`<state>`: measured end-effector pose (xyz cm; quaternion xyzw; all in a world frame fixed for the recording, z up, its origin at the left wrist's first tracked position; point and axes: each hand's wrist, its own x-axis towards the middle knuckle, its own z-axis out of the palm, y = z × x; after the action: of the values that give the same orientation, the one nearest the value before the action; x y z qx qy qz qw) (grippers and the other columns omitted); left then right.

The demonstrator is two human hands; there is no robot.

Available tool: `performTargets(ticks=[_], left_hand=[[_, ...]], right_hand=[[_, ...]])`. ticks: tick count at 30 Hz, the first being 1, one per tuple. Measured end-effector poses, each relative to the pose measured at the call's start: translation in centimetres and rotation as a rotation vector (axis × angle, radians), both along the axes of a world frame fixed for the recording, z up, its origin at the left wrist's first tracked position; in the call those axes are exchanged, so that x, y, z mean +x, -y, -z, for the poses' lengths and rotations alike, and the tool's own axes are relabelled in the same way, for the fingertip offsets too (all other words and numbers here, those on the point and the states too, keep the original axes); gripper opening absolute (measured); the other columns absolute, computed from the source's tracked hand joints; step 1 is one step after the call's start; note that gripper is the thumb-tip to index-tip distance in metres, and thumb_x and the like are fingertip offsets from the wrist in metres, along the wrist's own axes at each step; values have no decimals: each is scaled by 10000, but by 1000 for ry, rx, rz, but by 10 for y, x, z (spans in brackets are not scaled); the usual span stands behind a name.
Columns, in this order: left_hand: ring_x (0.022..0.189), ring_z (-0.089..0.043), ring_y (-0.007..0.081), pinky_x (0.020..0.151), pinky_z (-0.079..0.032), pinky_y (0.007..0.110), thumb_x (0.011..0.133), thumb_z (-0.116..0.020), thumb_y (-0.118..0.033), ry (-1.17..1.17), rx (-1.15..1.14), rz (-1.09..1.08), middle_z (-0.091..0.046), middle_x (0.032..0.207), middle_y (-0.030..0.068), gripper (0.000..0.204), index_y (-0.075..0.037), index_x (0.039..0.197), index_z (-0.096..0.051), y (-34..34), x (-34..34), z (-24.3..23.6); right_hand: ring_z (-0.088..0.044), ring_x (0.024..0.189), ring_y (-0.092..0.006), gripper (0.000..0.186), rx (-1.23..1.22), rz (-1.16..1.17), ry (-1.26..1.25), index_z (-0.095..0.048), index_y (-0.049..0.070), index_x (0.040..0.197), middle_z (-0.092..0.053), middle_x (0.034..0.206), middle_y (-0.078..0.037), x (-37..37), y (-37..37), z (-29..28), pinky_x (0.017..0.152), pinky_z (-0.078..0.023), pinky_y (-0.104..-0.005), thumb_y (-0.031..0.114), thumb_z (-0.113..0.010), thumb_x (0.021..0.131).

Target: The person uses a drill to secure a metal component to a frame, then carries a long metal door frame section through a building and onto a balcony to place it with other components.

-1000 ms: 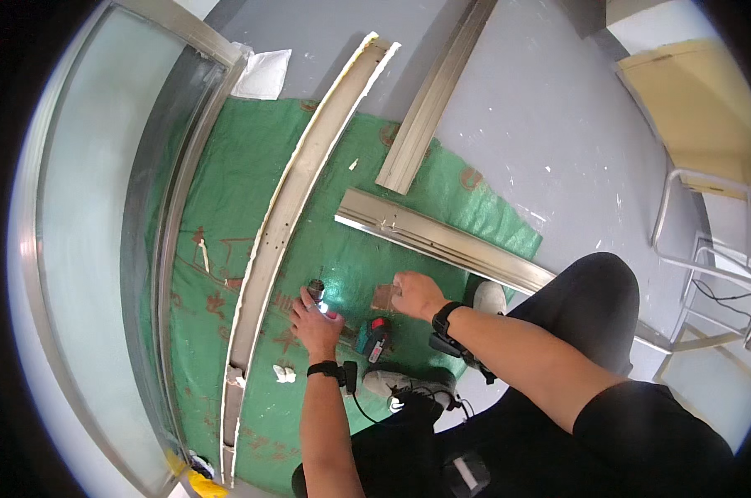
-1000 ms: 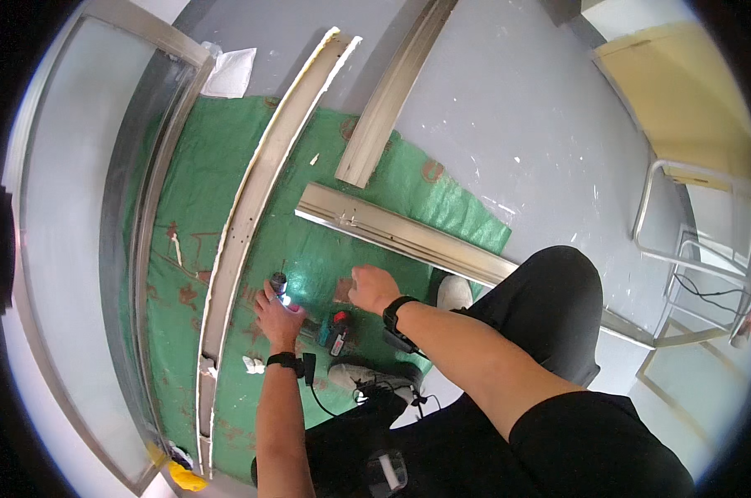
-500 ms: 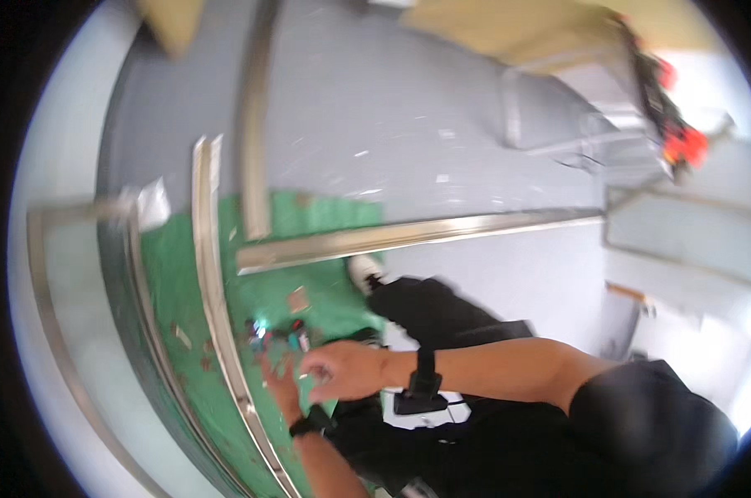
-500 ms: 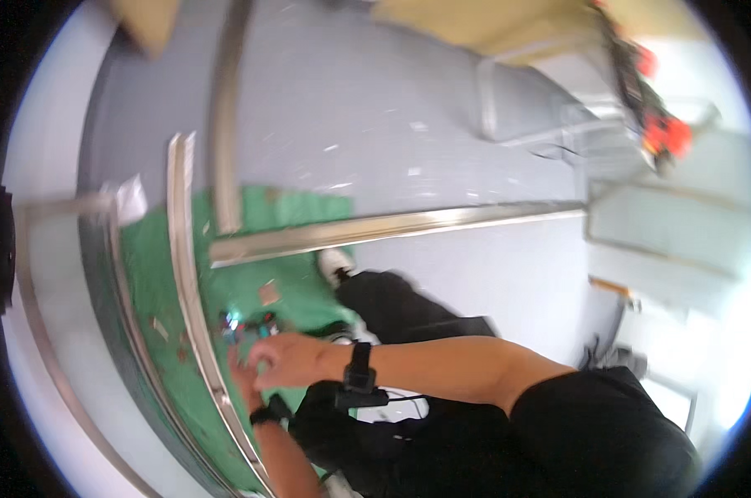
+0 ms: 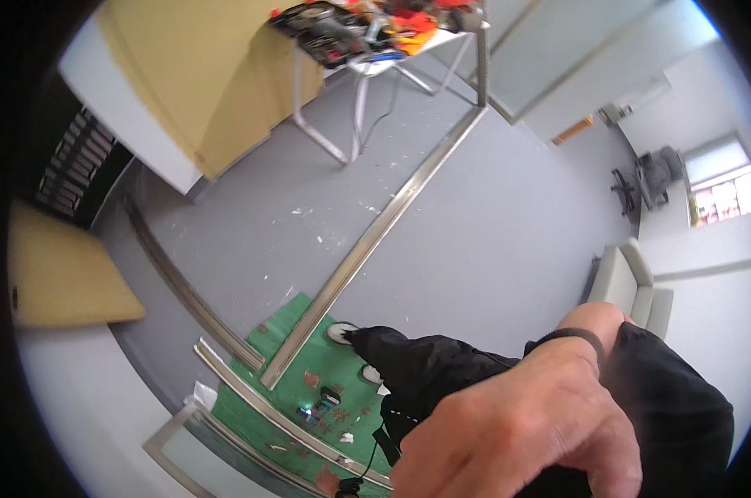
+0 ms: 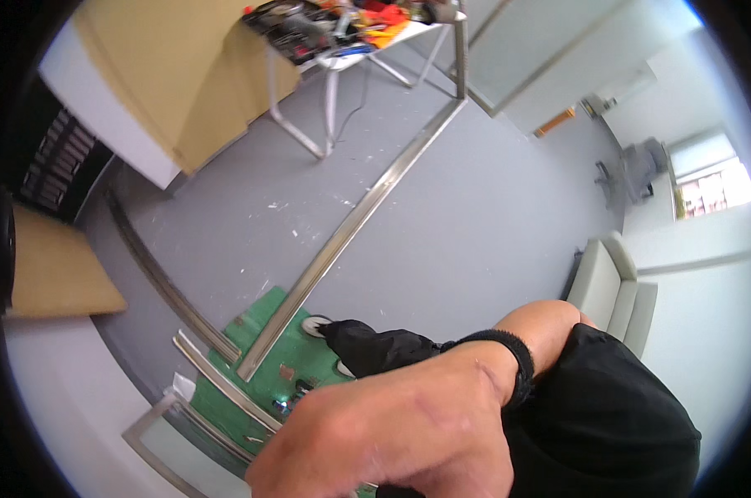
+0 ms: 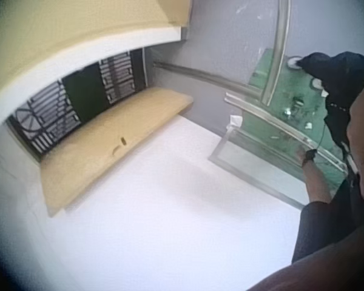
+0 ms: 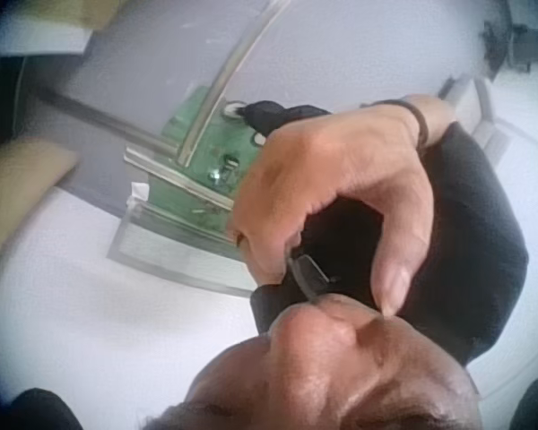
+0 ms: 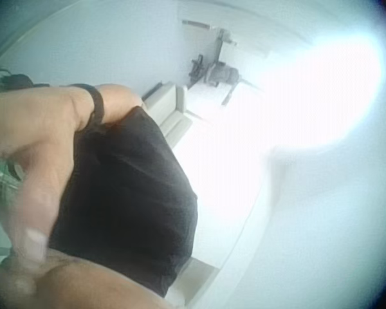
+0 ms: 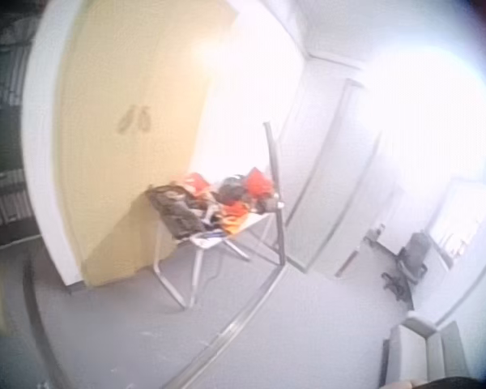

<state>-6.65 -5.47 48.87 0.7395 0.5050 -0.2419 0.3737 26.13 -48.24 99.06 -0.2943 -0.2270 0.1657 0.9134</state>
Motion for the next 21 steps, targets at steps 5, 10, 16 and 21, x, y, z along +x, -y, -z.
performTargets(ticks=[5, 10, 16, 21], left_hand=[[872, -601, 355, 738, -484, 472, 818, -665, -236, 104, 56, 30, -612, 924, 210, 359, -14, 1093, -606, 35, 70, -49], [945, -557, 235, 858, -458, 386, 899, -603, -414, -34, 175, 550, -632, 1081, 133, 488, -24, 1191, -566, 117, 141, -101], [773, -604, 278, 582, -483, 399, 833, -672, -242, -11, -125, 198, -619, 889, 156, 433, -20, 1184, -551, 274, 201, -88], [672, -551, 160, 526, -442, 289, 843, -676, -205, -122, -268, 418, -612, 898, 93, 530, 32, 1269, -469, 531, 291, -99]], right_hand=[[-586, 562, -200, 642, -80, 250, 341, -636, -30, 846, -570, 677, -99, -9, 112, -34, 487, -448, -238, 601, -624, 734], [-579, 562, -201, 618, -37, 420, 234, -623, -48, 835, -548, 665, -107, -23, 229, -51, 472, -437, -256, 560, -650, 727], [-553, 532, -266, 552, -78, 588, 367, -591, -73, 809, -524, 666, -133, 0, 446, -59, 436, -421, -309, 466, -671, 726], [-565, 539, -269, 606, -160, 652, 325, -592, -83, 866, -543, 701, -142, 11, 596, -82, 439, -439, -324, 491, -706, 707]])
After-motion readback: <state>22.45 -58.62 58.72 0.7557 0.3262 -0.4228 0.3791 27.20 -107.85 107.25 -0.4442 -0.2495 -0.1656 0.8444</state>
